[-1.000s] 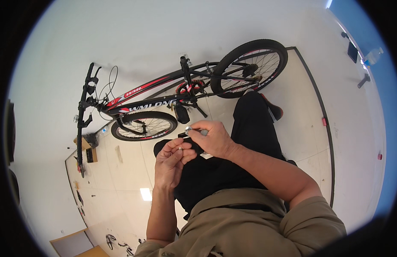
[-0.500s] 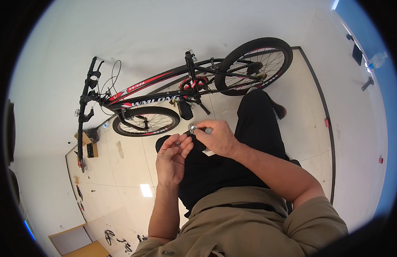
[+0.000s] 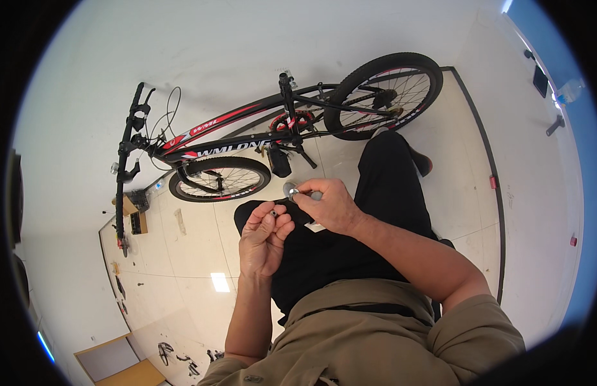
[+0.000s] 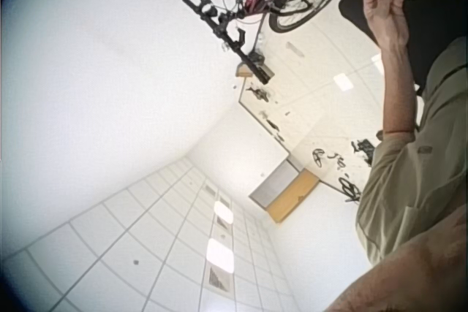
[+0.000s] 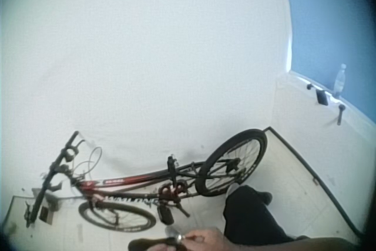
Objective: The person uses a wrench to loosen and tighten bolts on the bicycle seat post and handlebar stem. They then remove the seat, inspect the post, and reattach the seat, tightening the bolt to secure it.
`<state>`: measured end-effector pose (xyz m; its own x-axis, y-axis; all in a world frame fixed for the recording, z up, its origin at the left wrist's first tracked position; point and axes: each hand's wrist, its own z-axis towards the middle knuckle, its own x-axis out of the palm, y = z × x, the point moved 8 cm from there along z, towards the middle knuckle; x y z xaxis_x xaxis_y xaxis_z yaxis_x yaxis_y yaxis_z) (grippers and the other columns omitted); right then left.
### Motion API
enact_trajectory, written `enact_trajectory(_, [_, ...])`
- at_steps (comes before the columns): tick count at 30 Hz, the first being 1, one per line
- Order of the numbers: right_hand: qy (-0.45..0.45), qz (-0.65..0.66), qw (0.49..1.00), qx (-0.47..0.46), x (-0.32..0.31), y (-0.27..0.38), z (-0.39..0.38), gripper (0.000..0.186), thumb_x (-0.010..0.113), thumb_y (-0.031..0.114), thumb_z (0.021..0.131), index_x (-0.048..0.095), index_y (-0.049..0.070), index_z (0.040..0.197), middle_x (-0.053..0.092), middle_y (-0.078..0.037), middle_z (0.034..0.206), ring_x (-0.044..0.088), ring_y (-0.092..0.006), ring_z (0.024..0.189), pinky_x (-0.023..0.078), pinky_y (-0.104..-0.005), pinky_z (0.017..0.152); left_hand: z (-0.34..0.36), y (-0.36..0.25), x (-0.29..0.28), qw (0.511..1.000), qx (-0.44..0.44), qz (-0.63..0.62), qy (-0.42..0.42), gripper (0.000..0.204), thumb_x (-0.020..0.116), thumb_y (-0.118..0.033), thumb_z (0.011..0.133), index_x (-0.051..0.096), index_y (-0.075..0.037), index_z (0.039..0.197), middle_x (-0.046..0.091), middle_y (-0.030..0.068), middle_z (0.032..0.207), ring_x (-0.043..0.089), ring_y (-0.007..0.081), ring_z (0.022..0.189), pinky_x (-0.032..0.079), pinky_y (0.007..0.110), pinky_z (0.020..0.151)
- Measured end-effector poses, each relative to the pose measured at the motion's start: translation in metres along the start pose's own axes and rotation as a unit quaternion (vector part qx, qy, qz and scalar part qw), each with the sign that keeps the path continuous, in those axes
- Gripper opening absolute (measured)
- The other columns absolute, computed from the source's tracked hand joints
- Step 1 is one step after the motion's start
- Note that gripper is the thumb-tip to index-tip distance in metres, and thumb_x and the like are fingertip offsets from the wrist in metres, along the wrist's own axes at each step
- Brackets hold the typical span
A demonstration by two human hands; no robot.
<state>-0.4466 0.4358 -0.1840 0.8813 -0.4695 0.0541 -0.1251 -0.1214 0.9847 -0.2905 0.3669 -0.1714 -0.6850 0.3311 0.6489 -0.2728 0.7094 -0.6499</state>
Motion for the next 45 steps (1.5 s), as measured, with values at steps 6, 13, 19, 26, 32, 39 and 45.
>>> enact_trajectory(6, [0.029, -0.018, 0.999, 0.000, 0.006, 0.005, -0.003, 0.020, 0.069, 0.014, 0.091, 0.074, -0.002, 0.102, 0.072, -0.004, 0.081, 0.058, -0.0059, 0.069, 0.047, -0.0243, 0.063, 0.000, 0.002, -0.010, 0.998, 0.038, -0.001, 0.042, 0.015, 0.060, -0.006, 0.099, 0.067, -0.001, 0.112, 0.069, 0.0114, 0.095, 0.069, 0.0189, 0.080, 0.064, 0.034, 0.074])
enact_trajectory(13, [0.022, -0.022, 0.999, 0.009, 0.007, -0.003, -0.004, 0.020, 0.068, 0.014, 0.091, 0.074, -0.001, 0.103, 0.072, -0.004, 0.081, 0.059, -0.0065, 0.069, 0.048, -0.0251, 0.063, -0.004, -0.002, -0.012, 0.987, 0.068, 0.130, -0.068, 0.016, 0.063, 0.001, 0.096, 0.068, 0.001, 0.111, 0.072, 0.0155, 0.098, 0.073, 0.0229, 0.083, 0.064, 0.034, 0.075])
enact_trajectory(19, [0.026, -0.028, 0.999, 0.007, 0.010, -0.005, -0.004, 0.021, 0.068, 0.014, 0.091, 0.073, -0.002, 0.103, 0.073, -0.006, 0.083, 0.062, -0.0076, 0.072, 0.050, -0.0260, 0.066, -0.007, -0.013, -0.001, 0.958, 0.128, 0.240, -0.086, 0.017, 0.065, 0.003, 0.094, 0.067, 0.004, 0.111, 0.072, 0.0162, 0.100, 0.074, 0.0224, 0.086, 0.064, 0.033, 0.077])
enact_trajectory(26, [0.012, -0.011, 1.000, -0.015, 0.014, -0.017, -0.004, 0.024, 0.070, 0.015, 0.087, 0.072, -0.005, 0.099, 0.070, -0.012, 0.072, 0.064, -0.0128, 0.063, 0.051, -0.0295, 0.059, -0.005, -0.023, 0.023, 0.825, 0.280, 0.489, -0.044, 0.014, 0.068, 0.005, 0.092, 0.069, 0.006, 0.105, 0.072, 0.0129, 0.099, 0.072, 0.0177, 0.085, 0.061, 0.029, 0.076])
enact_trajectory(32, [-0.001, -0.033, 0.999, 0.013, 0.012, -0.022, -0.003, 0.023, 0.070, 0.017, 0.084, 0.072, -0.003, 0.094, 0.069, -0.014, 0.071, 0.065, -0.0176, 0.062, 0.051, -0.0324, 0.060, -0.008, -0.026, 0.049, 0.708, 0.370, 0.601, -0.008, 0.013, 0.071, 0.005, 0.089, 0.071, 0.005, 0.102, 0.072, 0.0138, 0.099, 0.070, 0.0163, 0.083, 0.060, 0.028, 0.075])
enact_trajectory(39, [-0.027, -0.034, 0.999, -0.005, 0.013, -0.022, 0.003, 0.023, 0.071, 0.020, 0.083, 0.073, -0.002, 0.090, 0.069, -0.017, 0.071, 0.065, -0.0224, 0.060, 0.052, -0.0349, 0.061, 0.001, -0.031, 0.037, 0.737, 0.391, 0.547, -0.074, 0.014, 0.074, 0.005, 0.085, 0.073, 0.003, 0.098, 0.073, 0.0186, 0.098, 0.073, 0.0239, 0.082, 0.060, 0.030, 0.069])
enact_trajectory(45, [-0.018, -0.006, 0.999, 0.039, 0.010, -0.026, 0.004, 0.023, 0.071, 0.022, 0.083, 0.074, 0.000, 0.090, 0.068, -0.017, 0.069, 0.065, -0.0242, 0.060, 0.051, -0.0363, 0.061, 0.006, -0.031, 0.047, 0.715, 0.378, 0.588, -0.016, 0.013, 0.074, 0.004, 0.086, 0.073, 0.003, 0.099, 0.072, 0.0182, 0.100, 0.072, 0.0229, 0.082, 0.059, 0.030, 0.071])
